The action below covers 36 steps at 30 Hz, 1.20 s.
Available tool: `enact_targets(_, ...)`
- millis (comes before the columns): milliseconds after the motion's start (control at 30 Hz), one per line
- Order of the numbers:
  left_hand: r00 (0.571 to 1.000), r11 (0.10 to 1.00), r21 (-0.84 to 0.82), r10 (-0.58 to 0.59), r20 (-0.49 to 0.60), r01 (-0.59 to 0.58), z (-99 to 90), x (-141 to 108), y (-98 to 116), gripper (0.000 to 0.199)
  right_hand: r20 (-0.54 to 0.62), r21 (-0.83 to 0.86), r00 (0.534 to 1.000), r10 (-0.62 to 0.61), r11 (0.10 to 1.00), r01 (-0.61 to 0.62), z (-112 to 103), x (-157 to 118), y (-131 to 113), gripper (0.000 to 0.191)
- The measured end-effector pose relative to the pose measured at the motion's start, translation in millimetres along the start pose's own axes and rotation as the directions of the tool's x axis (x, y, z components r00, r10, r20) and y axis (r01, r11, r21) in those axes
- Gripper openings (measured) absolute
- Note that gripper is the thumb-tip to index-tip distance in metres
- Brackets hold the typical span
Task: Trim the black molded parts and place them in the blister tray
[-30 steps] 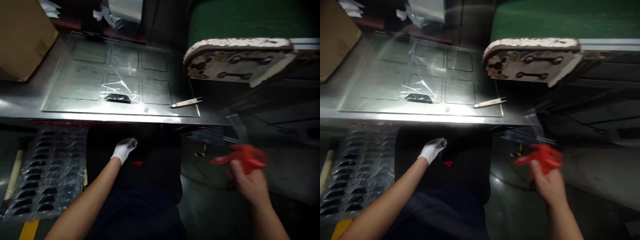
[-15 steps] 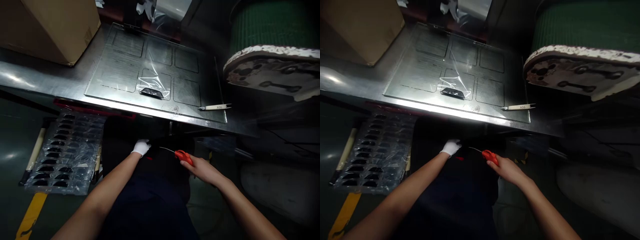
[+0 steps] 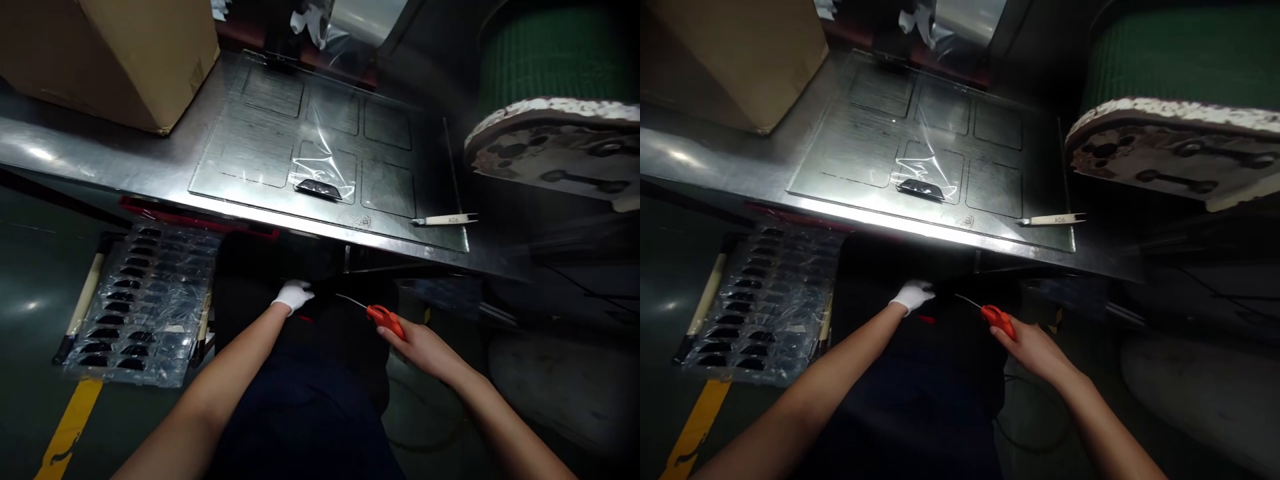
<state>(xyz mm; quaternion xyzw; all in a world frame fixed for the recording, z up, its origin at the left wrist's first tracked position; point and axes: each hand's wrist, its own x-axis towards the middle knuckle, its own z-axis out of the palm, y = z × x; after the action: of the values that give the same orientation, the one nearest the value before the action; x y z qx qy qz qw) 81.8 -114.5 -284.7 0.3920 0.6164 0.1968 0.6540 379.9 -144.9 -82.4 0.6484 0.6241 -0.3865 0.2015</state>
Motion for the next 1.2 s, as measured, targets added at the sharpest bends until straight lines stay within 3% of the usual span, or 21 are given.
enact_targets(133,0.998,0.986,-0.164,-0.051,-0.043,0.043,-7.1,1.6,2.6,0.034,0.021,0.163,0.999,-0.033,0.986,0.029,9.2,-10.6,-0.7,0.050)
enact_targets(233,0.997,0.981,-0.188,-0.051,-0.064,0.039,-8.7,-3.1,5.6,0.032,-0.030,0.236,0.999,-0.025,0.971,0.032,8.7,-17.8,8.6,0.045)
enact_targets(400,0.999,0.988,-0.148,0.037,-0.003,-0.037,-7.4,-21.6,14.4,0.027,-0.075,0.381,0.997,-0.013,0.924,0.041,-22.3,-37.5,58.1,0.042)
enact_targets(500,0.994,0.974,-0.205,0.105,0.042,-0.094,-6.0,-38.2,25.8,0.036,-0.276,0.480,0.958,0.079,0.874,0.066,-46.8,-52.8,90.3,0.056)
enact_targets(567,0.988,0.957,-0.266,0.138,0.067,-0.115,-3.7,-52.4,37.2,0.043,-0.498,0.521,0.850,0.170,0.843,0.137,-56.9,-56.2,101.2,0.059)
enact_targets(633,0.982,0.931,-0.341,0.167,0.084,-0.129,-0.2,-69.4,52.0,0.046,-0.691,0.534,0.673,0.263,0.813,0.231,-59.7,-48.0,102.3,0.062)
enact_targets(700,0.975,0.888,-0.437,0.204,0.085,-0.147,3.3,-89.1,70.1,0.047,-0.789,0.541,0.508,0.345,0.782,0.310,-56.3,-26.8,96.7,0.067)
enact_targets(733,0.971,0.859,-0.484,0.229,0.074,-0.165,4.5,-99.9,80.3,0.047,-0.805,0.551,0.454,0.382,0.764,0.336,-53.0,-12.6,92.5,0.069)
enact_targets(800,0.959,0.764,-0.613,0.280,0.033,-0.202,4.2,-122.3,102.0,0.046,-0.797,0.590,0.408,0.446,0.722,0.362,-43.9,18.5,81.5,0.069)
enact_targets(867,0.947,0.611,-0.760,0.321,-0.019,-0.223,-0.6,-144.0,123.8,0.044,-0.755,0.644,0.445,0.482,0.671,0.366,-32.0,46.6,63.6,0.062)
enact_targets(900,0.940,0.528,-0.817,0.338,-0.047,-0.231,-4.5,-153.6,133.7,0.044,-0.726,0.673,0.497,0.476,0.642,0.367,-25.1,57.3,50.4,0.056)
enact_targets(967,0.925,0.406,-0.875,0.364,-0.108,-0.262,-14.7,-168.8,149.5,0.043,-0.654,0.719,0.650,0.386,0.583,0.377,-11.3,67.3,13.9,0.046)
enact_targets(1033,0.908,0.387,-0.859,0.375,-0.185,-0.335,-25.8,-177.8,159.0,0.043,-0.572,0.748,0.793,0.208,0.528,0.401,-1.3,58.6,-34.2,0.040)
enact_targets(1067,0.901,0.398,-0.839,0.374,-0.222,-0.372,-30.7,-180.3,161.3,0.043,-0.549,0.745,0.830,0.100,0.510,0.431,0.5,47.2,-60.6,0.037)
enact_targets(1100,0.893,0.413,-0.815,0.369,-0.258,-0.406,-35.0,-181.7,162.4,0.045,-0.549,0.724,0.836,-0.007,0.495,0.480,-0.5,32.5,-87.2,0.034)
enact_targets(1133,0.886,0.426,-0.794,0.362,-0.289,-0.433,-38.3,-182.4,162.6,0.046,-0.573,0.684,0.812,-0.110,0.482,0.548,-4.5,16.2,-113.0,0.028)
enact_targets(1200,0.878,0.436,-0.772,0.342,-0.334,-0.463,-42.1,-182.5,160.9,0.047,-0.705,0.447,0.618,-0.349,0.458,0.769,-18.6,-13.9,-158.5,0.019)
